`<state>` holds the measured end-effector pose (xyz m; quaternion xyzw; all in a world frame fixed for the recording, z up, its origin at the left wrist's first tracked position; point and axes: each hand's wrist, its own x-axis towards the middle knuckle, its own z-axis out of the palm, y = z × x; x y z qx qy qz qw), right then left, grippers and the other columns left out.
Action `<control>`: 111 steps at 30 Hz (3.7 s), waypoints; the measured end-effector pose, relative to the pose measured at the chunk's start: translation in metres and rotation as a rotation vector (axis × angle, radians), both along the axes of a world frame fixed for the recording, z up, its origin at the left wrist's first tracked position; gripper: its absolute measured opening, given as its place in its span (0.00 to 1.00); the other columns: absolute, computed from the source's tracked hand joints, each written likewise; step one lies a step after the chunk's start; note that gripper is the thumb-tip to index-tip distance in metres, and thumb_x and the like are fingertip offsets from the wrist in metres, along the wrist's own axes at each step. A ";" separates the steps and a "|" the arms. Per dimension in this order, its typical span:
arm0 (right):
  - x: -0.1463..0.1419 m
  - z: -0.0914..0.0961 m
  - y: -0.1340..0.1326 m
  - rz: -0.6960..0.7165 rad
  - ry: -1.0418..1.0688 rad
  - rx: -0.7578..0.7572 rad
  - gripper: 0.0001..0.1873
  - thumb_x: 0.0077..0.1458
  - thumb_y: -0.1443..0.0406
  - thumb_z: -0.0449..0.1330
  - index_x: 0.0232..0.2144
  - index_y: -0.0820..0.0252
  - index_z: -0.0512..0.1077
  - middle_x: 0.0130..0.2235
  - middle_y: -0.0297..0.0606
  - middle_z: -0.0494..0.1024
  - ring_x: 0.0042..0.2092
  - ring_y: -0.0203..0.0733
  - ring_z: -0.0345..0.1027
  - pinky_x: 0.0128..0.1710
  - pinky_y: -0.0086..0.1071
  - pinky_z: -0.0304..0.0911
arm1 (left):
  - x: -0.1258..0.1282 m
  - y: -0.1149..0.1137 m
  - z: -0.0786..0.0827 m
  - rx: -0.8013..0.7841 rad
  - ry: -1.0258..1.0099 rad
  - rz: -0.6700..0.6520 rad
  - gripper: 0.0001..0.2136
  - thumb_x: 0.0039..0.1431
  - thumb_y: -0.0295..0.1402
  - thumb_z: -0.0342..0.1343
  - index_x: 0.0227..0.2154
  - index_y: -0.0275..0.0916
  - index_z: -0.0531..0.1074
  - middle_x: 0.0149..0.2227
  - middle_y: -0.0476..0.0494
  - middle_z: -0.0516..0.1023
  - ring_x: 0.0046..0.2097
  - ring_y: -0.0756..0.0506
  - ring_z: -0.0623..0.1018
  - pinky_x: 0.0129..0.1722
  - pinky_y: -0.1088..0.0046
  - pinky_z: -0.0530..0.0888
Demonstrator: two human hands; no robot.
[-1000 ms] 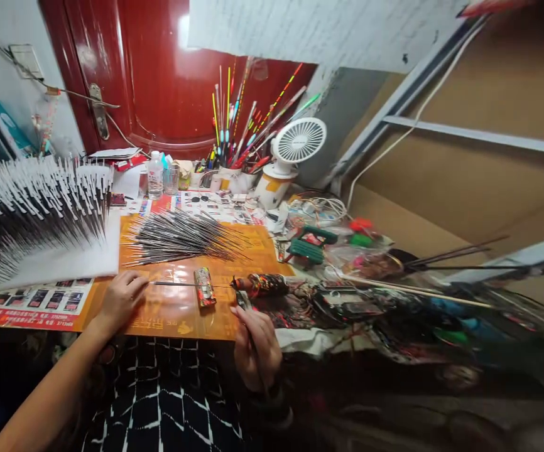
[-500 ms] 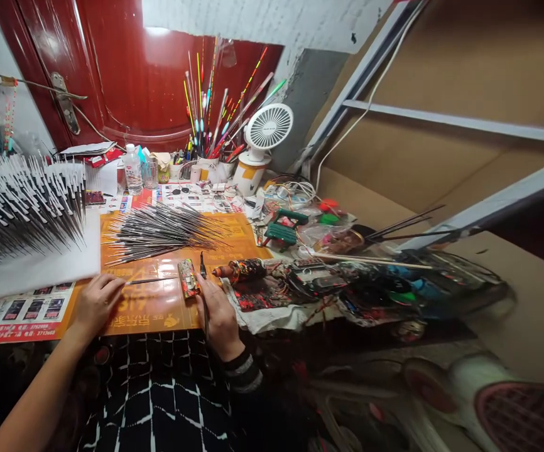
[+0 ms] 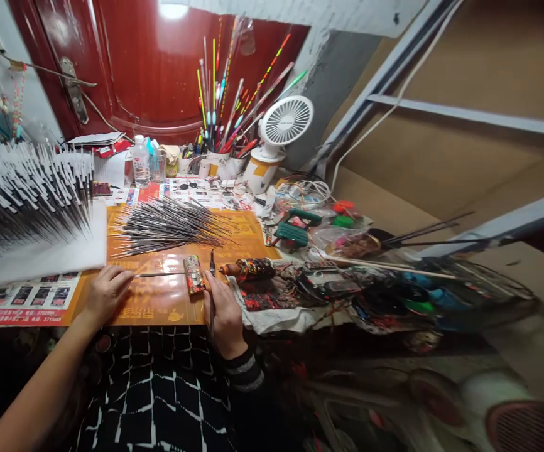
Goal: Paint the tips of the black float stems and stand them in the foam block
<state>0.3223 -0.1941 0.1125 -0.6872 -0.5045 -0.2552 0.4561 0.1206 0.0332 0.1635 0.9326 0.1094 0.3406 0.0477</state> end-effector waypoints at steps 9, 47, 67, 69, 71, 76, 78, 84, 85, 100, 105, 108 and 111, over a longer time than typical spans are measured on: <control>-0.061 -0.011 0.018 0.362 -0.093 0.111 0.33 0.62 0.76 0.56 0.68 0.62 0.58 0.46 0.48 0.81 0.45 0.46 0.77 0.42 0.40 0.77 | 0.003 -0.008 -0.015 -0.054 -0.015 0.022 0.10 0.71 0.35 0.51 0.41 0.40 0.77 0.36 0.43 0.78 0.38 0.46 0.73 0.40 0.68 0.72; -0.090 -0.033 0.038 0.335 -0.166 -0.034 0.35 0.64 0.74 0.56 0.70 0.62 0.53 0.50 0.48 0.81 0.48 0.49 0.78 0.48 0.42 0.77 | 0.002 -0.013 -0.015 -0.080 0.006 0.021 0.12 0.71 0.36 0.50 0.40 0.39 0.78 0.35 0.43 0.78 0.38 0.46 0.73 0.41 0.68 0.71; -0.092 -0.032 0.042 0.314 -0.213 0.013 0.33 0.62 0.76 0.58 0.68 0.67 0.58 0.47 0.49 0.81 0.48 0.48 0.77 0.48 0.41 0.76 | 0.003 -0.013 -0.016 -0.060 -0.045 0.011 0.11 0.71 0.36 0.52 0.40 0.39 0.78 0.34 0.43 0.78 0.37 0.46 0.74 0.39 0.67 0.72; -0.092 -0.028 0.042 0.324 -0.205 0.013 0.34 0.62 0.76 0.58 0.68 0.67 0.58 0.48 0.50 0.81 0.48 0.49 0.77 0.47 0.41 0.76 | 0.003 -0.013 -0.015 -0.054 -0.049 0.010 0.11 0.71 0.36 0.52 0.39 0.38 0.78 0.34 0.43 0.78 0.37 0.46 0.74 0.39 0.67 0.71; -0.092 -0.024 0.041 0.349 -0.187 0.016 0.34 0.61 0.77 0.58 0.68 0.67 0.58 0.48 0.50 0.81 0.48 0.49 0.77 0.47 0.41 0.76 | 0.003 -0.013 -0.014 -0.044 -0.059 0.002 0.11 0.71 0.35 0.52 0.39 0.38 0.78 0.34 0.43 0.78 0.36 0.46 0.73 0.39 0.68 0.71; -0.082 -0.013 0.029 0.440 -0.127 0.065 0.34 0.60 0.79 0.57 0.67 0.65 0.60 0.45 0.48 0.81 0.47 0.46 0.77 0.45 0.40 0.77 | 0.003 -0.012 -0.011 -0.035 -0.068 -0.011 0.11 0.71 0.35 0.51 0.38 0.38 0.77 0.34 0.44 0.78 0.36 0.46 0.73 0.38 0.68 0.71; -0.073 -0.011 0.019 0.440 -0.118 0.089 0.32 0.61 0.78 0.57 0.66 0.64 0.61 0.44 0.48 0.81 0.46 0.45 0.77 0.44 0.39 0.78 | 0.002 -0.012 -0.011 -0.052 -0.054 -0.011 0.10 0.71 0.35 0.52 0.38 0.39 0.78 0.34 0.44 0.78 0.36 0.46 0.73 0.39 0.68 0.72; -0.037 -0.015 -0.006 0.237 -0.158 0.132 0.31 0.60 0.77 0.58 0.64 0.62 0.64 0.42 0.45 0.81 0.43 0.43 0.77 0.41 0.37 0.77 | 0.001 -0.009 -0.012 -0.057 -0.054 -0.019 0.08 0.70 0.34 0.53 0.40 0.40 0.77 0.35 0.44 0.78 0.37 0.46 0.74 0.39 0.68 0.72; -0.033 -0.016 -0.009 0.210 -0.168 0.127 0.31 0.60 0.78 0.58 0.64 0.62 0.64 0.42 0.45 0.81 0.43 0.43 0.77 0.41 0.37 0.77 | 0.001 -0.008 -0.012 -0.054 -0.056 -0.021 0.08 0.70 0.34 0.53 0.40 0.40 0.77 0.35 0.44 0.78 0.37 0.46 0.74 0.39 0.68 0.72; -0.030 -0.032 -0.001 0.090 -0.219 0.097 0.31 0.62 0.74 0.59 0.66 0.59 0.63 0.42 0.43 0.83 0.43 0.42 0.78 0.45 0.35 0.76 | 0.000 -0.003 -0.011 -0.076 -0.048 -0.014 0.08 0.70 0.34 0.53 0.39 0.40 0.77 0.36 0.44 0.78 0.38 0.46 0.74 0.40 0.69 0.72; -0.030 -0.033 -0.001 0.089 -0.215 0.065 0.32 0.62 0.74 0.60 0.67 0.59 0.62 0.44 0.44 0.82 0.44 0.43 0.77 0.45 0.36 0.75 | 0.000 -0.003 -0.012 -0.081 -0.041 -0.014 0.09 0.70 0.34 0.52 0.39 0.40 0.77 0.36 0.44 0.78 0.38 0.46 0.74 0.40 0.68 0.73; -0.030 -0.033 -0.001 0.080 -0.215 0.065 0.32 0.63 0.73 0.59 0.67 0.58 0.62 0.44 0.43 0.82 0.44 0.42 0.77 0.46 0.35 0.75 | 0.000 -0.003 -0.012 -0.085 -0.038 -0.013 0.09 0.70 0.34 0.52 0.39 0.40 0.78 0.36 0.44 0.78 0.38 0.46 0.74 0.40 0.68 0.73; -0.031 -0.034 -0.001 0.077 -0.210 0.064 0.32 0.62 0.74 0.60 0.66 0.58 0.62 0.45 0.43 0.82 0.44 0.43 0.77 0.46 0.36 0.75 | 0.000 -0.003 -0.012 -0.086 -0.030 -0.011 0.09 0.70 0.34 0.52 0.39 0.40 0.78 0.36 0.44 0.78 0.38 0.46 0.74 0.40 0.69 0.73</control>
